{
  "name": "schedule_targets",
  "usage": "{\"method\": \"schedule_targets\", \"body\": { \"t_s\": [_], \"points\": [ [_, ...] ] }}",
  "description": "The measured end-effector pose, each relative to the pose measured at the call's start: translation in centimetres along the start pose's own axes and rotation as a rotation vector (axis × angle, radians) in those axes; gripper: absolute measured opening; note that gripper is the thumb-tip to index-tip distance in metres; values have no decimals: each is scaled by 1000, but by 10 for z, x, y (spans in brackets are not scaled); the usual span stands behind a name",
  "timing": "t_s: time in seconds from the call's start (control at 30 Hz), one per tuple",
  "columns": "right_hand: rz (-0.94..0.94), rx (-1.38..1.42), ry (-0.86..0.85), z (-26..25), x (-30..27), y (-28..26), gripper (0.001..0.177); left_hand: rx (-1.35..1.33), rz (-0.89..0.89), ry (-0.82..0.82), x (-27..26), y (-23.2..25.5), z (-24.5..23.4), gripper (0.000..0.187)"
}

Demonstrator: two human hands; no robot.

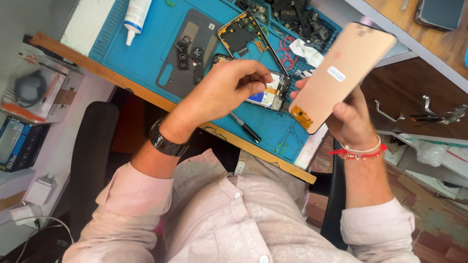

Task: The person uses a screwdriver to pry open the back cover of a smartphone. They then remove the back cover and peel off a protective film from a new screen assembly.

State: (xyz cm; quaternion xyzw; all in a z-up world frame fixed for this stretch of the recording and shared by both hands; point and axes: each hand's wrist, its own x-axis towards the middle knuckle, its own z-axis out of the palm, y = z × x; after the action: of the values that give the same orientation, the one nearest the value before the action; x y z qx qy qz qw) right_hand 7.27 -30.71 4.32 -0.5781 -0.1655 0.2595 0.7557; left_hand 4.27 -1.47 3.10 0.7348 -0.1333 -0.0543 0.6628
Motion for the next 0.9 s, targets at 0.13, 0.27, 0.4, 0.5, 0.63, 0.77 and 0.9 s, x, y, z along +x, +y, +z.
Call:
{"method": "schedule_targets", "body": {
  "t_s": [0.13, 0.27, 0.4, 0.5, 0.63, 0.77, 0.9],
  "points": [
    [71, 176, -42, -2, 7, 2, 82, 58, -10, 21, -4, 7, 1, 17],
    [165, 326, -56, -9, 14, 4, 77, 169, -2, 52, -7, 12, 1, 16],
    [290, 414, -124, -21, 29, 7, 73, 210, -22, 55, -7, 11, 4, 13],
    [380, 363, -113, -30, 42, 10, 68, 94, -14, 56, -8, 8, 7, 13],
    [473, 345, -139, -35, 56, 17, 66, 49, -35, 52, -8, 7, 9, 12],
    [515, 298, -226, -32, 68, 14, 63, 11, -85, 62, -6, 10, 10, 11],
    [529, 226, -265, -30, 80, 11, 63, 2, -134, 86, -1, 15, 11, 11]
  ]
}}
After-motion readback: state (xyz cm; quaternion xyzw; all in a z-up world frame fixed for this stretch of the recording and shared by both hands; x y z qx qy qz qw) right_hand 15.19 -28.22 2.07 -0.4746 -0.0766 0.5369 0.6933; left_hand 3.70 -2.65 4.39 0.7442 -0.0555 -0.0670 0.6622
